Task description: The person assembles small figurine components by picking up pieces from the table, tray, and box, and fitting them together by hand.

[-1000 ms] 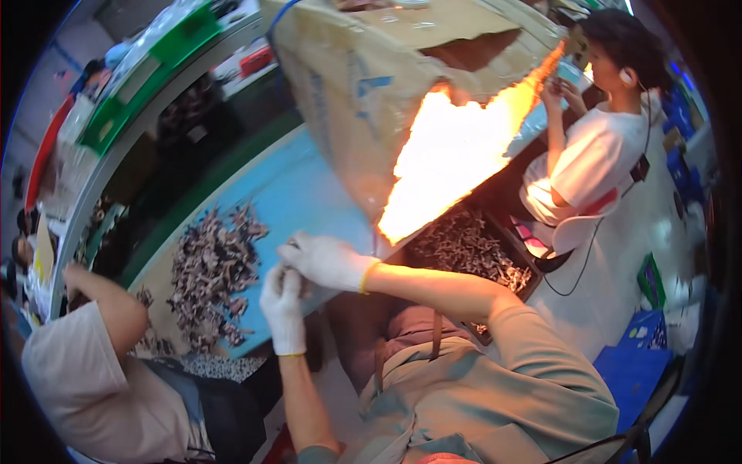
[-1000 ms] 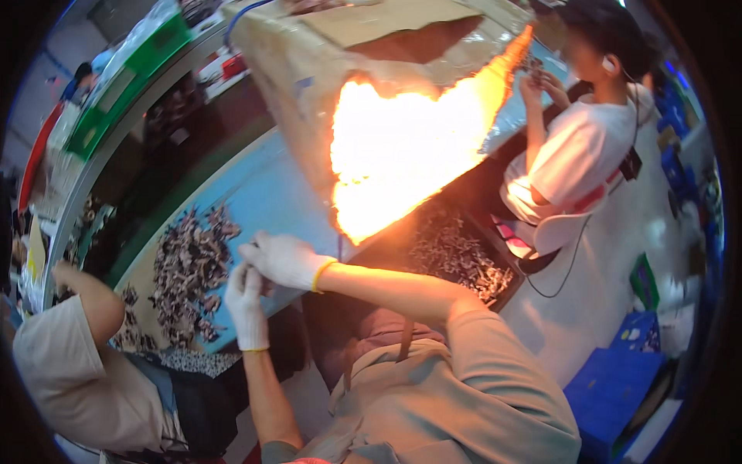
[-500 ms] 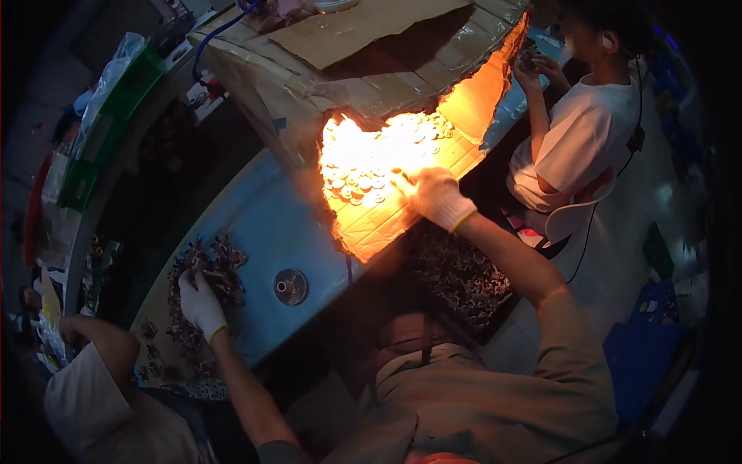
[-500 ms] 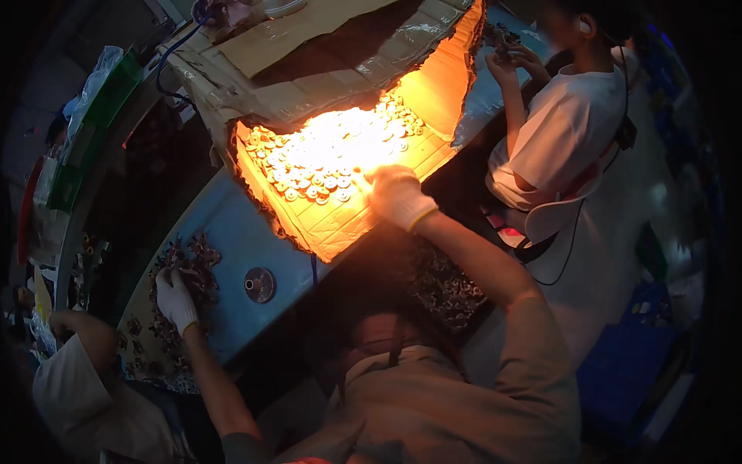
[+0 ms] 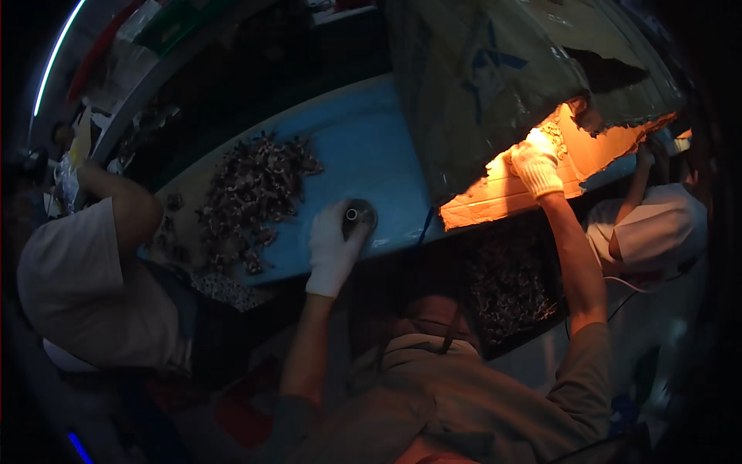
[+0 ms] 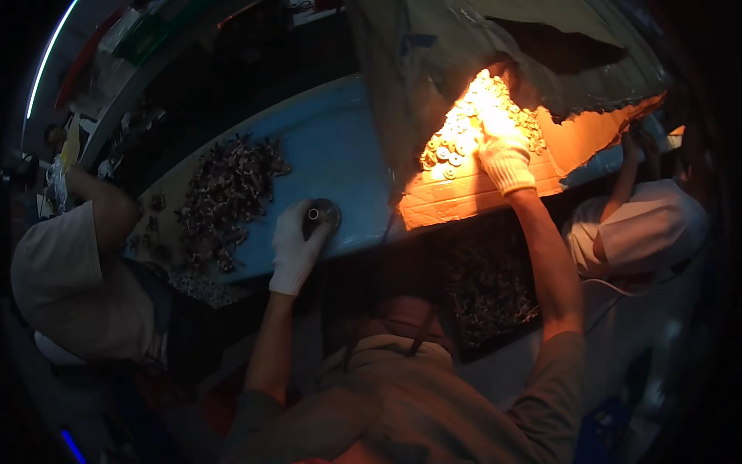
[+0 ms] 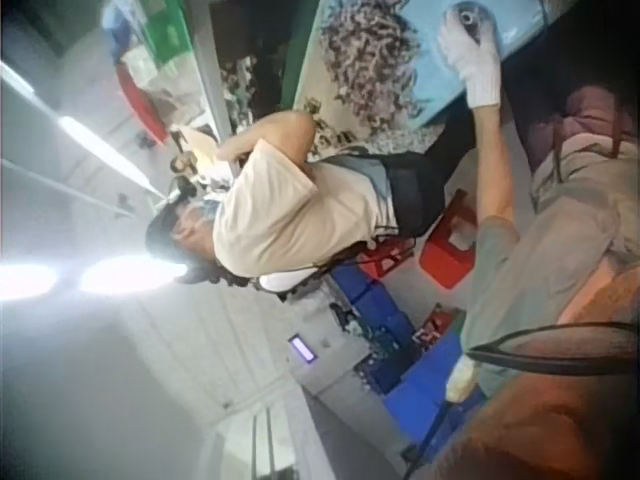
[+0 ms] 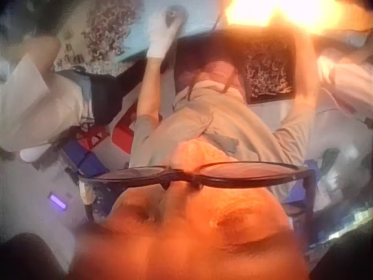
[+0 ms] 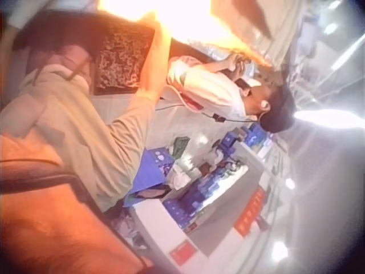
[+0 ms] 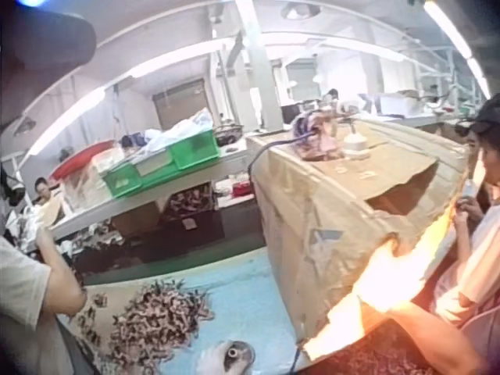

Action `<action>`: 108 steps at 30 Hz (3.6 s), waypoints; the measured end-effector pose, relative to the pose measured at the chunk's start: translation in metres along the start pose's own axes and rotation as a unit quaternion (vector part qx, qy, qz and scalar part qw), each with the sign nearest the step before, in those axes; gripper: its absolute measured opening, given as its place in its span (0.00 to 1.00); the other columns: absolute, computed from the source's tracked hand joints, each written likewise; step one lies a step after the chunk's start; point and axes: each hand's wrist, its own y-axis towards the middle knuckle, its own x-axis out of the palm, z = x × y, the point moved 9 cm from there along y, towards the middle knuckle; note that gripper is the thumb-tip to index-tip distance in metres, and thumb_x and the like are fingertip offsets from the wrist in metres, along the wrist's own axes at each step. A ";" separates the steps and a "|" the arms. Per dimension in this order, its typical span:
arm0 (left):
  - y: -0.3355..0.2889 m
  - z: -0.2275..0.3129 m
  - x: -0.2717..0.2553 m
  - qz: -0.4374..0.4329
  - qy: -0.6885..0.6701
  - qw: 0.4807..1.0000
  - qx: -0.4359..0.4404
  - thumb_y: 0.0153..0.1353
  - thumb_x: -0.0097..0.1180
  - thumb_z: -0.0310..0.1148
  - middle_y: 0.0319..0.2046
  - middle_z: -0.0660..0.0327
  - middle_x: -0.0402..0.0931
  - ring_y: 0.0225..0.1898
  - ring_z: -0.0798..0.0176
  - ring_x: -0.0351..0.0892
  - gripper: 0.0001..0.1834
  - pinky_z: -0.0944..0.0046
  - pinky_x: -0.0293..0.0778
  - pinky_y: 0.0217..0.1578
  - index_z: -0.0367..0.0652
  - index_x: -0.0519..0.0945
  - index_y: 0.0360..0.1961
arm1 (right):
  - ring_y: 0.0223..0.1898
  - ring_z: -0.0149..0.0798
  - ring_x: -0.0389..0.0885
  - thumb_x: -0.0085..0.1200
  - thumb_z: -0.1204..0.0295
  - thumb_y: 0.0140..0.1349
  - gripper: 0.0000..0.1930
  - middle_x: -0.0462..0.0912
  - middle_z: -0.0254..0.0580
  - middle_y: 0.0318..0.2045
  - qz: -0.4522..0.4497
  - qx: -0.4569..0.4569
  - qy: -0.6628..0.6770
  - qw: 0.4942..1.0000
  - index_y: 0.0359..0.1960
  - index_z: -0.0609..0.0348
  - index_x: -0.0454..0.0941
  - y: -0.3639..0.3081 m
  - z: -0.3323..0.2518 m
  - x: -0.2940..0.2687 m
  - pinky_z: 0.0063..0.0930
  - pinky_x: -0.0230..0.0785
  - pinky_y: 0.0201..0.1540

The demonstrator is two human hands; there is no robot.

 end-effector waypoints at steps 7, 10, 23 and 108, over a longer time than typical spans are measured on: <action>-0.002 -0.025 -0.003 0.026 -0.049 0.998 -0.023 0.62 0.71 0.36 0.57 0.52 0.82 0.61 0.45 0.79 0.23 0.50 0.74 0.64 0.42 0.85 0.57 | 0.43 0.34 0.89 0.70 0.76 0.62 0.09 0.90 0.40 0.38 -0.236 0.007 0.569 0.788 0.43 0.62 0.86 -0.080 -0.194 -0.119 0.31 0.80 0.50; -0.005 -0.032 -0.007 0.043 -0.099 0.994 -0.019 0.62 0.70 0.35 0.56 0.53 0.83 0.59 0.44 0.79 0.20 0.48 0.73 0.62 0.43 0.86 0.54 | 0.48 0.54 0.88 0.65 0.72 0.67 0.09 0.87 0.48 0.48 -0.057 -0.023 0.578 0.814 0.47 0.57 0.82 -0.045 -0.254 -0.119 0.42 0.81 0.52; -0.007 -0.034 -0.014 0.095 -0.135 0.986 0.026 0.62 0.64 0.26 0.52 0.51 0.85 0.54 0.44 0.82 0.15 0.50 0.77 0.57 0.40 0.85 0.51 | 0.54 0.55 0.86 0.65 0.76 0.67 0.13 0.86 0.51 0.55 0.086 -0.124 0.574 0.805 0.51 0.56 0.81 -0.019 -0.323 -0.078 0.43 0.81 0.56; -0.010 -0.039 0.009 0.043 -0.276 0.958 -0.069 0.65 0.71 0.29 0.51 0.54 0.86 0.49 0.64 0.84 0.27 0.64 0.80 0.53 0.31 0.82 0.64 | 0.31 0.31 0.84 0.58 0.62 0.74 0.23 0.88 0.47 0.43 -0.328 0.352 0.692 0.538 0.62 0.67 0.74 -0.284 -0.119 0.019 0.24 0.74 0.30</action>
